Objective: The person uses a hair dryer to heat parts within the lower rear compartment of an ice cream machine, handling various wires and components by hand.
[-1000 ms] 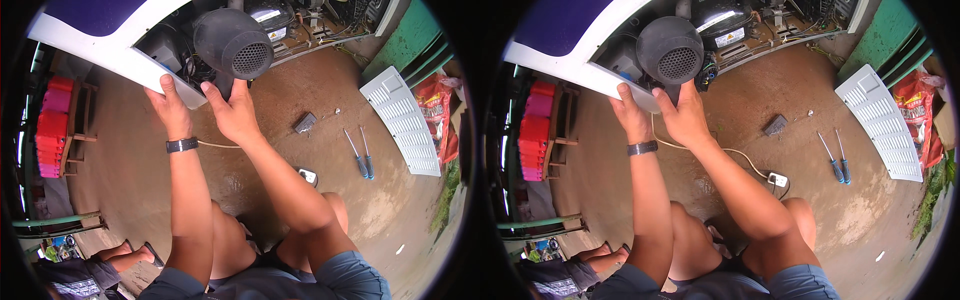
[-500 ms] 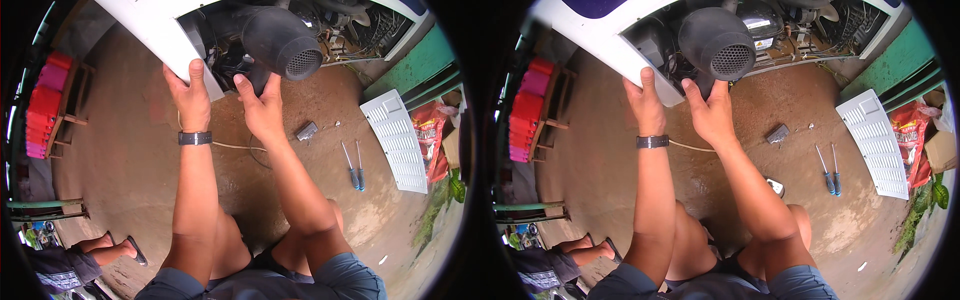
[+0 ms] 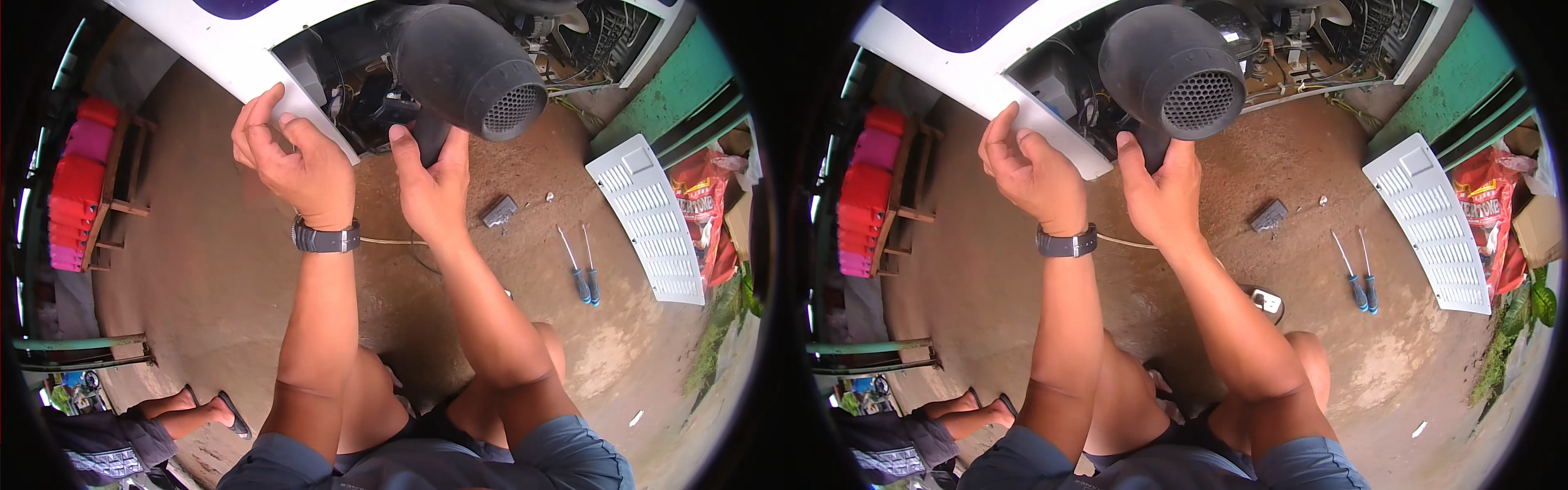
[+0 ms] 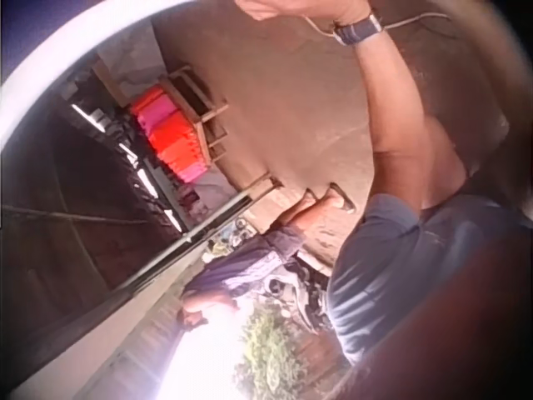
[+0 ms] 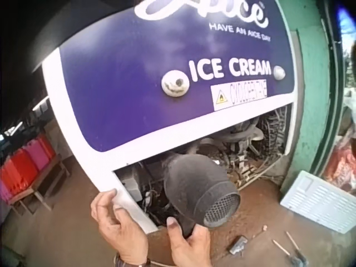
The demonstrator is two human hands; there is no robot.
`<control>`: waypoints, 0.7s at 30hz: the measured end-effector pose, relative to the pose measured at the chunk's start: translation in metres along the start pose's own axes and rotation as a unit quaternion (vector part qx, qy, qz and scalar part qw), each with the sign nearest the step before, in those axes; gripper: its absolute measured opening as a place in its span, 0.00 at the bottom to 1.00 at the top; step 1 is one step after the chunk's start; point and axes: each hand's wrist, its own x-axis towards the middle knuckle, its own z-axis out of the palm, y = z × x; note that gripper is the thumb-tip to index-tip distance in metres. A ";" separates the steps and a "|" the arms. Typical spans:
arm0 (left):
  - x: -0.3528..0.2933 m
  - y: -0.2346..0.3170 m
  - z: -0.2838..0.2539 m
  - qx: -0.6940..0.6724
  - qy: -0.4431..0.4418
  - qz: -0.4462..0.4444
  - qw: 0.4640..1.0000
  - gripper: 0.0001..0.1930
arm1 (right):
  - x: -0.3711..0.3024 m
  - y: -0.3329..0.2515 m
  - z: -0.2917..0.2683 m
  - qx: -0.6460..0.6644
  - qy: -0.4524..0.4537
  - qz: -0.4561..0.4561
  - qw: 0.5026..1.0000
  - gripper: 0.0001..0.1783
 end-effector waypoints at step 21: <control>0.098 -0.132 0.238 0.336 -0.282 -0.070 0.896 0.30 | 0.015 -0.055 -0.096 -0.027 0.035 -0.051 0.998 0.29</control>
